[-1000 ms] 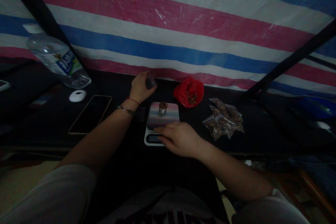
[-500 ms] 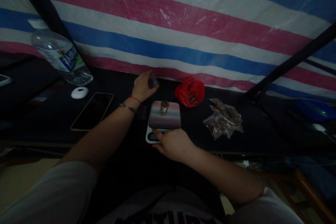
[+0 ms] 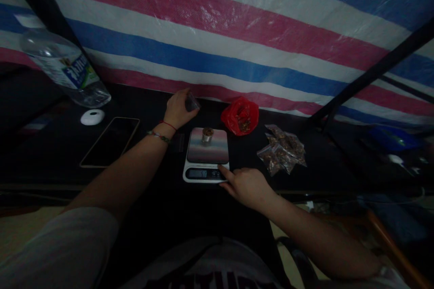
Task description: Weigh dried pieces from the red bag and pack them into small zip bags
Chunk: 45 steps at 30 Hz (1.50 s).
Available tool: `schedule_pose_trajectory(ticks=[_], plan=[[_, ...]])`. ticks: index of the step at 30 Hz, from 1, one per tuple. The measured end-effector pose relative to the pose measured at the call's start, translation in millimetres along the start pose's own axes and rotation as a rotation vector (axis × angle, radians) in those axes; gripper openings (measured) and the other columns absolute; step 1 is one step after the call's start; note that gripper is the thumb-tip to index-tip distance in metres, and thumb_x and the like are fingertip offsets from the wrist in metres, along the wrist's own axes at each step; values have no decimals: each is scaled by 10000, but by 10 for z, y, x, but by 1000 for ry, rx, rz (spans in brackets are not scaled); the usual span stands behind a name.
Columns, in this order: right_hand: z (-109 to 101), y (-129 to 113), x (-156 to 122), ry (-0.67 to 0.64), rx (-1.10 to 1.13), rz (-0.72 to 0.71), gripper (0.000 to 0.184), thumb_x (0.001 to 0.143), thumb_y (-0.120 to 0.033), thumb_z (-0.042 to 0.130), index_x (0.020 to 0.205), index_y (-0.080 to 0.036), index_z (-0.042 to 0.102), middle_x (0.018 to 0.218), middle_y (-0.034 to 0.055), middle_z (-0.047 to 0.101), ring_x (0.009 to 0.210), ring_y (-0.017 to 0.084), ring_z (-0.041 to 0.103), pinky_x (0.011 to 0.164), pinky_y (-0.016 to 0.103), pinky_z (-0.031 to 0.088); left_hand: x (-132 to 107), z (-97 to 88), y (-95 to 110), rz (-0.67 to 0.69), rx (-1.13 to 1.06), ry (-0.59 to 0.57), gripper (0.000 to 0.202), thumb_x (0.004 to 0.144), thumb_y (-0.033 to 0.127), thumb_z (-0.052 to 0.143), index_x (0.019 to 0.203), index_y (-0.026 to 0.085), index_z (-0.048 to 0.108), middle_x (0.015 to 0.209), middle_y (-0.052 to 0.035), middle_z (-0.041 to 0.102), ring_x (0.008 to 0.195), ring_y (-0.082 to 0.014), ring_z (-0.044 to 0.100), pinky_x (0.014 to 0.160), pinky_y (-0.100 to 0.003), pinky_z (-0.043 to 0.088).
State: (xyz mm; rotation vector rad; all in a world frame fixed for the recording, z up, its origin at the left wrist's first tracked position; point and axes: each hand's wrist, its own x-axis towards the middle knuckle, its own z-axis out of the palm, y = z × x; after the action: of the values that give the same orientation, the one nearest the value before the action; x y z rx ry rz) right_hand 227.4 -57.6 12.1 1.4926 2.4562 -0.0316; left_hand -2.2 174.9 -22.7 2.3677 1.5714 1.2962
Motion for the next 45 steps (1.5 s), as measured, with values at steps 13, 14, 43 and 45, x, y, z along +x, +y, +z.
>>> schedule_pose_trajectory(ticks=[13,14,43,45], plan=[[28,753,71,137,-78,273,320,966,-273,350,1054,-197,649,1052,89,649,888,177,632,685,238,445,-1,-3,-12,-22,3,-10,732,686,367,683,1330,153,410,1294,-143,522,1216,-322,477,1054,-453,358],[34,778,115,142,-49,271,318,964,-259,356,1071,-201,650,1061,85,651,899,172,630,711,239,448,-2,-3,-15,-24,2,-11,728,688,370,680,1329,153,412,1291,-143,524,1213,-321,480,1054,-453,358],[28,1081,417,224,209,348,314,923,-222,409,1072,-160,678,1031,109,699,953,204,639,875,309,453,6,-9,-41,-66,-17,-3,705,692,385,675,1315,159,434,1302,-137,531,1209,-329,489,1044,-459,380],[-19,939,378,306,250,269,386,884,-112,381,1180,-152,626,1158,113,651,1062,195,592,942,320,428,4,-4,-48,-54,-13,3,710,696,371,684,1312,126,430,1295,-147,533,1207,-326,490,1053,-445,375]])
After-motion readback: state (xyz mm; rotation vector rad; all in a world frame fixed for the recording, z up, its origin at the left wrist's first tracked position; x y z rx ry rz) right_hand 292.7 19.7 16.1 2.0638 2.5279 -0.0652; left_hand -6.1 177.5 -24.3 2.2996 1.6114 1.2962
